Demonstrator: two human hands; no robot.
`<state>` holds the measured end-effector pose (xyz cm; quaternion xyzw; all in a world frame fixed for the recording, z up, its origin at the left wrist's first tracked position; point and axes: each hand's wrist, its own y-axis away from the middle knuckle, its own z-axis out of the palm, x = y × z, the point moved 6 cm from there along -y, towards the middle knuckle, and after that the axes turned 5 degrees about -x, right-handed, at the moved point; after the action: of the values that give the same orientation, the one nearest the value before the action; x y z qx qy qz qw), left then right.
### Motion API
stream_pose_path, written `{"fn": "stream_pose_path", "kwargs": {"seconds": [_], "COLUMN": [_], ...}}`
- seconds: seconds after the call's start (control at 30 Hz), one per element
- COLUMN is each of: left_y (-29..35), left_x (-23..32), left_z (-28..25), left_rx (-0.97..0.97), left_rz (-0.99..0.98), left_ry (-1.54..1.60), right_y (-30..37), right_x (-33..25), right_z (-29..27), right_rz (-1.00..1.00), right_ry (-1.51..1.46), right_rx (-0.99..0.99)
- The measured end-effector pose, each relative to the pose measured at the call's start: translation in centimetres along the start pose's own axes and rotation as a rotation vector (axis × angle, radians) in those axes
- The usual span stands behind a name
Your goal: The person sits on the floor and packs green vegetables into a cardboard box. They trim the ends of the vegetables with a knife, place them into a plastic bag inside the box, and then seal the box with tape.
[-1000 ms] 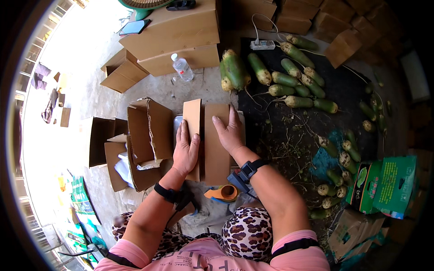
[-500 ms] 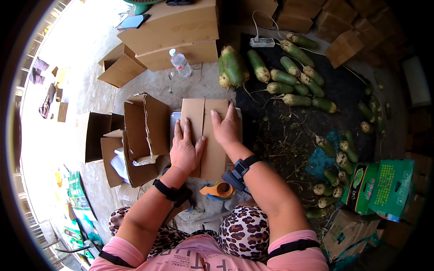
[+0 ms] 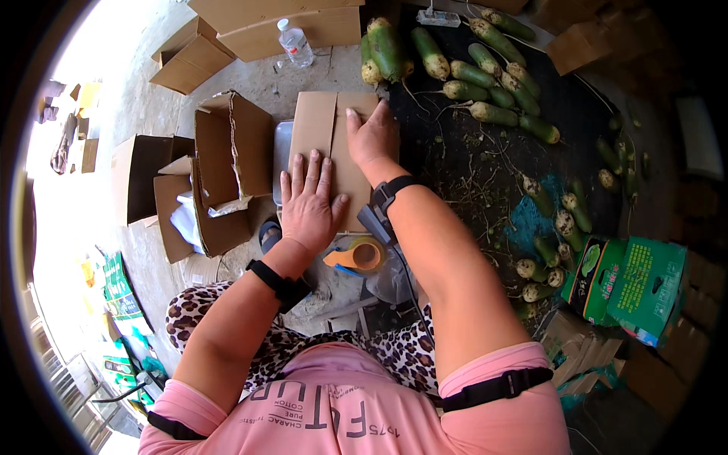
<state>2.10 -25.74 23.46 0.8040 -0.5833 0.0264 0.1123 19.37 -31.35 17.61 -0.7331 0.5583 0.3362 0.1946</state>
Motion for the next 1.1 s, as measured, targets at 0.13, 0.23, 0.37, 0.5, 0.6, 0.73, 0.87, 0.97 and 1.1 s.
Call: {"fn": "stream_pose_path", "kwargs": {"seconds": [0.13, 0.23, 0.37, 0.5, 0.6, 0.73, 0.87, 0.97, 1.1], "left_y": [0.5, 0.7, 0.5, 0.6, 0.5, 0.4, 0.7, 0.9, 0.7], "left_x": [0.2, -0.5, 0.1, -0.4, -0.3, -0.2, -0.4, -0.6, -0.5], "left_z": [0.3, 0.6, 0.3, 0.2, 0.3, 0.5, 0.0, -0.2, -0.3], "left_rx": [0.020, 0.041, 0.040, 0.016, 0.003, -0.001, -0.037, -0.063, -0.072], "left_rz": [0.043, 0.036, 0.055, 0.039, 0.037, 0.042, 0.014, 0.007, 0.022], "left_ry": [0.026, 0.041, 0.068, 0.047, 0.067, 0.098, 0.125, 0.153, 0.190], "right_y": [0.6, 3.9, 17.5, 28.5, 29.3, 26.8, 18.5, 10.1, 2.2], "right_x": [1.4, 4.4, 12.3, 11.5, 14.6, 14.5, 5.9, 4.4, -1.2], "right_z": [-0.7, -1.8, 1.0, 6.4, 10.0, 10.2, -0.7, -10.4, -19.2], "right_rz": [0.008, 0.264, 0.177, -0.495, -0.574, -0.420, -0.068, 0.051, 0.050], "right_ry": [-0.225, -0.635, -0.260, 0.433, 0.738, 0.605, 0.746, 0.890, 0.457], "right_rx": [0.065, 0.251, 0.049, -0.356, -0.512, -0.918, -1.406, -1.040, -0.492]}}
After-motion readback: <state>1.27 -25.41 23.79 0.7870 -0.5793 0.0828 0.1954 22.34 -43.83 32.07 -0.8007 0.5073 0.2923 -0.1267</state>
